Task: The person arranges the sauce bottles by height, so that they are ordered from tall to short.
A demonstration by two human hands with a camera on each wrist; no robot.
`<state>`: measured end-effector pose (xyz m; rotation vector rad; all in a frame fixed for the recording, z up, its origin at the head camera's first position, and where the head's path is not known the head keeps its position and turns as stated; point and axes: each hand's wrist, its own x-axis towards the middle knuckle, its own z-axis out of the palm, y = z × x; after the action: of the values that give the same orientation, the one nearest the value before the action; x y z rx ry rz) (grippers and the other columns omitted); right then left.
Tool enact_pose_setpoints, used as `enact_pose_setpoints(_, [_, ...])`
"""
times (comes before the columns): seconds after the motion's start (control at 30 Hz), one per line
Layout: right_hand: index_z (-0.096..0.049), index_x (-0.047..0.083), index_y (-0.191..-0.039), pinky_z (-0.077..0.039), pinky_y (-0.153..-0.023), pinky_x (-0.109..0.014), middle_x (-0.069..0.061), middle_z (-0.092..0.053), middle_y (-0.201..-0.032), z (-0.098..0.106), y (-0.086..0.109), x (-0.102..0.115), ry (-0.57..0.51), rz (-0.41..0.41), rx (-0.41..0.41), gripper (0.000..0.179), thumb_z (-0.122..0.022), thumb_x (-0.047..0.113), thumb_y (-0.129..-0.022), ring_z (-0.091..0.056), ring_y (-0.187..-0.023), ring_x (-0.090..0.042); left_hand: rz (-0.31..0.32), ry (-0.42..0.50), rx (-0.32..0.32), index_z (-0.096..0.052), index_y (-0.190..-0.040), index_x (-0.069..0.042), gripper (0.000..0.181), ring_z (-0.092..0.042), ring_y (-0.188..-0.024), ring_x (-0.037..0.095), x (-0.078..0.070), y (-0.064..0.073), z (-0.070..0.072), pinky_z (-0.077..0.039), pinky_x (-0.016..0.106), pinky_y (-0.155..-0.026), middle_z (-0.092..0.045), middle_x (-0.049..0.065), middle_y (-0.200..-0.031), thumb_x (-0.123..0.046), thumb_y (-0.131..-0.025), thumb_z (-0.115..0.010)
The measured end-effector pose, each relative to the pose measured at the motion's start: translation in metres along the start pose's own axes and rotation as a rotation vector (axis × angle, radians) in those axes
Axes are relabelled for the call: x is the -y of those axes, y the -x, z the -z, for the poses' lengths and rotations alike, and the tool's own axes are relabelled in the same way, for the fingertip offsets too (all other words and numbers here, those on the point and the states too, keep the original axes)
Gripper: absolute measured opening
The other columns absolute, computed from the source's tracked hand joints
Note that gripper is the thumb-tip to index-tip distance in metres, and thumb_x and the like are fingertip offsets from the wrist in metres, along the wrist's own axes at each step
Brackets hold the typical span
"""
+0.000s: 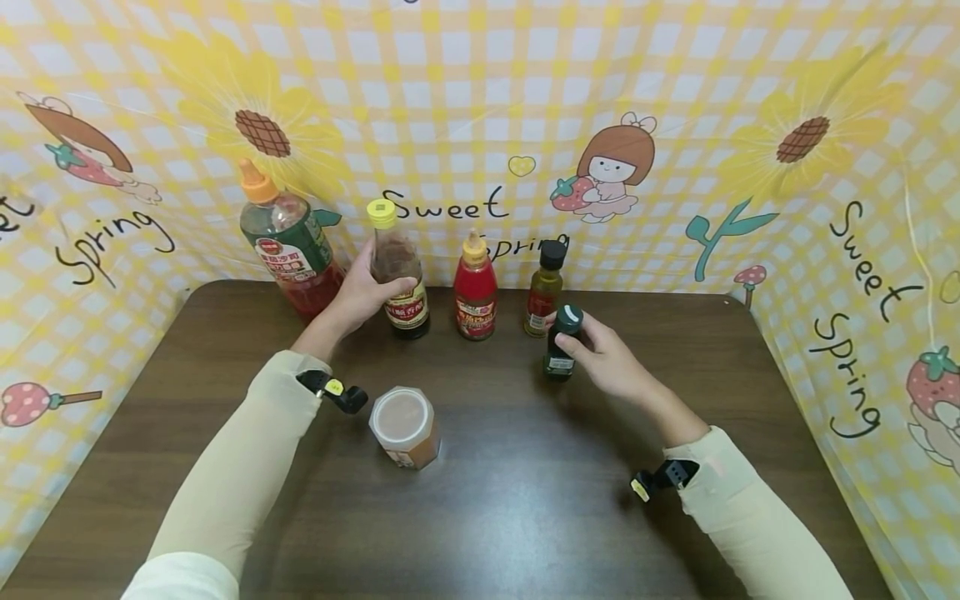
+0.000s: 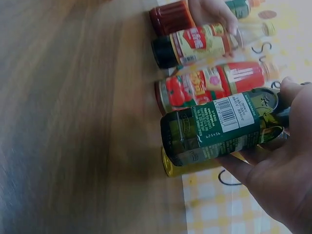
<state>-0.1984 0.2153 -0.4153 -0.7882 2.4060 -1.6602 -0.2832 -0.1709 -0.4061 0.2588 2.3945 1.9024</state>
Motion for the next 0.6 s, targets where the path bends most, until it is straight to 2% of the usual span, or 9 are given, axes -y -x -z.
enact_pose_setpoints(0.17, [-0.054,-0.004,-0.134,-0.045,-0.096,-0.016,-0.023,-0.062,-0.127,0.012,-0.003,-0.006,0.048,-0.028,-0.011,0.030,-0.049,0.010,-0.108,-0.059,-0.115,-0.008,0.010,-0.007,0.003,-0.020,-0.162,-0.014,0.092,-0.038,-0.141,0.030,-0.001,0.000,0.000,-0.032,0.048,-0.117,-0.039,0.015,-0.154,-0.014,-0.090,-0.077])
enact_pose_setpoints(0.4, [-0.053,-0.006,-0.134,-0.044,-0.094,-0.013,-0.032,-0.058,-0.128,0.027,-0.008,-0.012,0.080,-0.040,-0.048,0.031,-0.048,0.009,-0.108,-0.058,-0.113,-0.006,-0.044,-0.004,-0.005,-0.030,-0.157,-0.013,0.083,-0.042,-0.138,0.026,0.001,-0.001,0.000,-0.034,0.047,-0.115,-0.046,0.012,-0.148,-0.015,-0.089,-0.079])
enact_pose_setpoints(0.6, [-0.053,-0.008,-0.134,-0.042,-0.093,-0.011,-0.030,-0.058,-0.131,0.036,-0.012,-0.017,0.113,-0.051,-0.072,0.032,-0.048,0.010,-0.108,-0.055,-0.112,-0.001,-0.003,-0.038,-0.009,-0.023,-0.160,-0.013,0.091,-0.040,-0.140,0.029,0.001,-0.001,0.000,-0.033,0.049,-0.116,-0.041,0.015,-0.151,-0.020,-0.089,-0.079])
